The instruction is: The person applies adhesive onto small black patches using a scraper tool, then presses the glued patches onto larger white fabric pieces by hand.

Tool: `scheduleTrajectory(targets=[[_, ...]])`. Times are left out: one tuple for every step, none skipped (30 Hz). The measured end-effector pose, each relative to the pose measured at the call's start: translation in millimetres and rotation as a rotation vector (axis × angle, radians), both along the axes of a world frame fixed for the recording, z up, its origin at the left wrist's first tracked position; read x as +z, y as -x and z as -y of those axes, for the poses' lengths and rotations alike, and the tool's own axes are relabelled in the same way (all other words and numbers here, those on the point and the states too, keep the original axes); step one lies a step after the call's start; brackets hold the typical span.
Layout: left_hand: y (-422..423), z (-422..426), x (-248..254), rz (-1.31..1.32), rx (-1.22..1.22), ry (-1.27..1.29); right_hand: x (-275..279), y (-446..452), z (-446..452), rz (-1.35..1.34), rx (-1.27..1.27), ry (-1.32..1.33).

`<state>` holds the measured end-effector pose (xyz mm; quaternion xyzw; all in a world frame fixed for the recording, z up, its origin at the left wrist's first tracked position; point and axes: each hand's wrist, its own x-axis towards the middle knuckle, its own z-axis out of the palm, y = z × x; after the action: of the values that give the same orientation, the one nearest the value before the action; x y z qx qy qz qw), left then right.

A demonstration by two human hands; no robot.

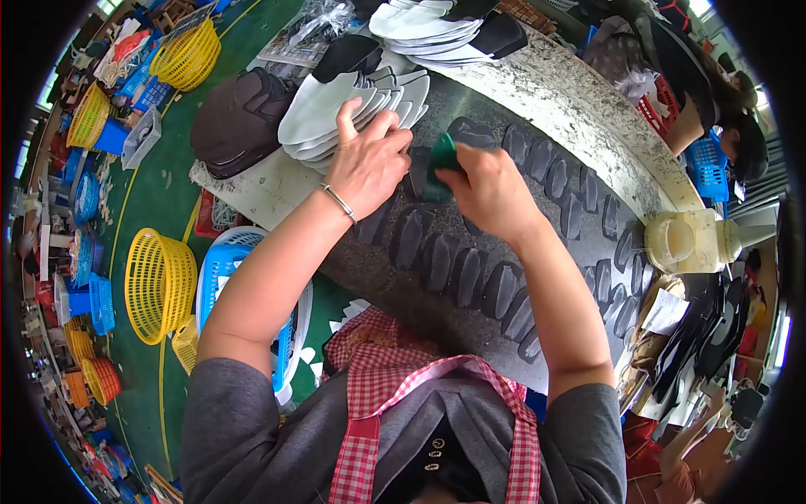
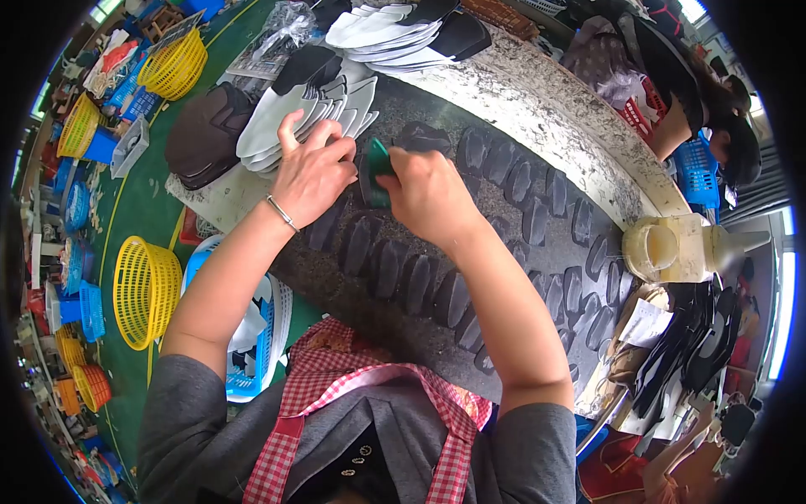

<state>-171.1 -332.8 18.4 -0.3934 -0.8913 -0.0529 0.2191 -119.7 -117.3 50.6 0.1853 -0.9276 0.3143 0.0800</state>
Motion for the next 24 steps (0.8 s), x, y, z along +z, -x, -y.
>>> scheduleTrajectory(targets=[[0, 0, 0, 0.001, -0.001, -0.007, 10, -12, -7, 0.047, -0.047, 0.069], [0, 0, -1, 0.001, -0.006, -0.015, 22, -27, -16, 0.093, -0.099, 0.138], [-1, 1, 1, 0.002, -0.017, -0.024, 32, -42, -28, 0.135, -0.161, 0.205], [0, 1, -2, -0.039, -0.043, -0.082, 40, -59, -45, 0.232, -0.276, 0.427], [-3, 1, 0, -0.035, -0.020, -0.064, 45, -73, -69, 0.151, -0.363, 0.565], [-5, 0, 2, -0.036, -0.030, -0.092, 48, -92, -97, 0.047, -0.458, 0.693], [-6, -2, 4, -0.009, -0.019, -0.085, 51, -110, -132, -0.072, -0.582, 0.706], [-8, -3, 8, 0.016, -0.044, -0.114, 53, -126, -170, -0.194, -0.696, 0.720], [-10, -5, 11, 0.041, -0.048, -0.114, 55, -144, -208, -0.278, -0.918, 0.607], [-10, -8, 12, 0.041, -0.046, -0.138, 56, -161, -244, -0.348, -1.126, 0.499], [-10, -9, 14, 0.046, -0.054, -0.154, 57, -175, -276, -0.380, -1.248, 0.327], [-12, -10, 16, 0.054, -0.059, -0.169, 56, -187, -304, -0.403, -1.358, 0.155], [-15, -13, 19, 0.066, -0.053, -0.192, 51, -194, -326, -0.398, -1.381, 0.106], [-18, -14, 23, 0.076, -0.041, -0.216, 44, -196, -345, -0.393, -1.397, 0.059], [-22, -17, 28, 0.072, -0.036, -0.241, 35, -195, -363, -0.335, -1.394, 0.069], [-26, -19, 33, 0.068, -0.029, -0.267, 33, -190, -366, -0.337, -1.345, 0.077], [-30, -21, 37, 0.065, -0.020, -0.293, 29, -184, -370, -0.329, -1.300, 0.111], [-34, -21, 40, 0.055, -0.012, -0.298, 25, -176, -375, -0.320, -1.252, 0.146], [-37, -20, 42, 0.047, -0.004, -0.303, 25, -167, -375, -0.287, -1.238, 0.124], [-41, -18, 43, 0.041, 0.004, -0.307, 24, -160, -378, -0.251, -1.224, 0.102], [-44, -17, 43, 0.048, 0.026, -0.313, 24, -154, -381, -0.155, -1.177, 0.039], [-48, -16, 43, 0.058, 0.032, -0.315, 28, -152, -380, 0.044, -1.142, 0.099], [-51, -15, 44, 0.070, 0.036, -0.316, 29, -149, -387, 0.101, -1.158, 0.065], [-53, -13, 43, 0.083, 0.039, -0.318, 31, -146, -394, 0.159, -1.174, 0.031]])
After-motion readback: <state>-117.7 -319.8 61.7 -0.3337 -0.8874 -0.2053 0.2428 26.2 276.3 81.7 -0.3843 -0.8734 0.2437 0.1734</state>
